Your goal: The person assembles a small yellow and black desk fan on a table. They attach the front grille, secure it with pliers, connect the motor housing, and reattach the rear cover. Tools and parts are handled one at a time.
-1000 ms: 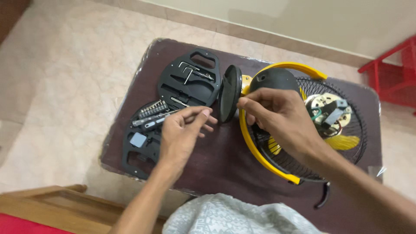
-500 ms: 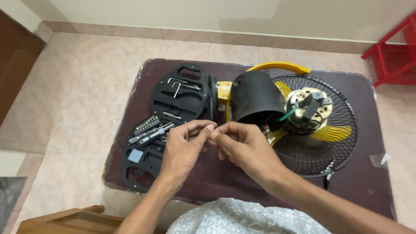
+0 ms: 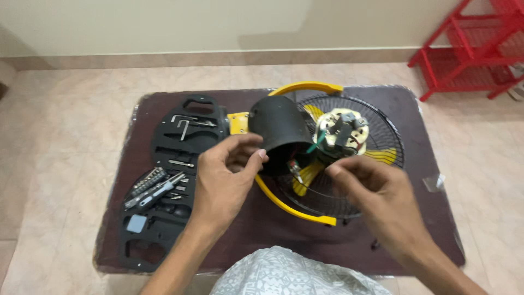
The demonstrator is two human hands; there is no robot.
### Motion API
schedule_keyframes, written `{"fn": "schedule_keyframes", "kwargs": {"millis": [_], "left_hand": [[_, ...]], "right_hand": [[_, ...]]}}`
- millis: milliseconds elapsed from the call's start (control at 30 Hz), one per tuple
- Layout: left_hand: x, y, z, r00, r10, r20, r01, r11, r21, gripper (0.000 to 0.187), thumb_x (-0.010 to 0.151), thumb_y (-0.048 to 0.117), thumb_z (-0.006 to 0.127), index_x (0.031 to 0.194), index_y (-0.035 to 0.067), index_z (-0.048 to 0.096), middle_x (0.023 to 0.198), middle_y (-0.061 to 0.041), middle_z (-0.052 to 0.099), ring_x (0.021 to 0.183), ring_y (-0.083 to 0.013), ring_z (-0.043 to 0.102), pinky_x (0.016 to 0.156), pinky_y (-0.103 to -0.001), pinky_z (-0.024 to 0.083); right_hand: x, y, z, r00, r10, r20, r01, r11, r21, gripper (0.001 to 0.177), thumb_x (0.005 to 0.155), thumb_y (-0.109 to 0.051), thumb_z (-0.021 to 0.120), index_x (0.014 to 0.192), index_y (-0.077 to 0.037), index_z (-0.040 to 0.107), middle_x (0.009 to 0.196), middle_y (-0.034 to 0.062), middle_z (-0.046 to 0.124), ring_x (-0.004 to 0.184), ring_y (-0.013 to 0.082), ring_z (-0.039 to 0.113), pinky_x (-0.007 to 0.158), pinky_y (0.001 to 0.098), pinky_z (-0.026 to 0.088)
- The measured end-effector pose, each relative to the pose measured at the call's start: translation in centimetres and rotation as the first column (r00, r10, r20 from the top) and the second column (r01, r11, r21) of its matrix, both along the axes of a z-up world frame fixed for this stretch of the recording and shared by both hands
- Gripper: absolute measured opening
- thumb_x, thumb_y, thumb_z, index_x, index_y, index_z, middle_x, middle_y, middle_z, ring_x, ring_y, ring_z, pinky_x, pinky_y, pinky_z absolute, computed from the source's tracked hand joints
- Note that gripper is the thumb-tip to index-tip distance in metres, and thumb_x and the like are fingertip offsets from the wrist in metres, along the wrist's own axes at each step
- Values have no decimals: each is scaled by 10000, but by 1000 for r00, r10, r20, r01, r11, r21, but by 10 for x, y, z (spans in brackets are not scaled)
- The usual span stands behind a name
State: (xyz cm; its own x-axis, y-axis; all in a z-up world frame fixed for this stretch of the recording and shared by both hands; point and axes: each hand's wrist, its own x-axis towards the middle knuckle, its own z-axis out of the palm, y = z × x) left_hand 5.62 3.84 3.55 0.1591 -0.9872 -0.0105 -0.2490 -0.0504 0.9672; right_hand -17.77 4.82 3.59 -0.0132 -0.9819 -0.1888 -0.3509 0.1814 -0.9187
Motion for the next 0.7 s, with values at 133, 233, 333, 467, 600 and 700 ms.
{"fn": "schedule_keyframes", "kwargs": {"millis": [133,233,333,467,600,700], "left_hand": [[-10,-13,4,960,10,281,56,973,-226,319,831,124,752,1142,58,733,914,-29,747,732,-114,679,642,-245,538],[-3,-22,3,897,-58,438,179,954,-241,489,743,164,830,1198,53,688,1111,-113,676,848,-229,684,737,-324,553],[8,-38,-1,802,-183,568,420,849,-320,669,685,78,779,1335,56,623,1353,-211,544,1229,-396,603,1001,-430,510],[13,-63,-7,734,-296,612,478,864,-155,798,673,34,687,1456,77,535,1518,-312,364,1270,-495,508,1051,-458,444],[11,-80,2,741,-306,597,436,896,-82,641,766,104,634,1406,96,597,1394,-285,556,1236,-415,581,1045,-428,467],[10,-95,19,777,-317,544,314,944,102,527,776,188,626,1297,129,672,1148,-247,721,1037,-349,729,965,-399,544]], "right_hand": [[-24,-6,1,966,-180,-183,178,984,-28,220,894,-188,738,1071,-62,773,862,28,769,745,72,653,622,234,490],[-24,-15,6,976,-125,-178,136,989,53,271,884,-226,725,1104,-75,771,912,55,793,753,94,679,597,260,518],[-9,-21,7,959,92,-270,-15,961,276,305,896,-350,728,1090,-128,808,917,35,832,748,100,733,613,255,566],[30,-15,-1,981,119,-155,-76,962,261,391,845,-367,754,1120,-91,785,921,54,834,747,107,753,592,265,561],[64,-19,-7,998,-26,-51,32,992,123,420,825,-320,772,1129,-31,774,872,99,836,728,140,775,623,248,588],[73,-24,-4,992,-123,-15,122,990,-69,399,848,-291,757,1135,-14,778,892,94,830,766,108,774,664,219,601]]}}
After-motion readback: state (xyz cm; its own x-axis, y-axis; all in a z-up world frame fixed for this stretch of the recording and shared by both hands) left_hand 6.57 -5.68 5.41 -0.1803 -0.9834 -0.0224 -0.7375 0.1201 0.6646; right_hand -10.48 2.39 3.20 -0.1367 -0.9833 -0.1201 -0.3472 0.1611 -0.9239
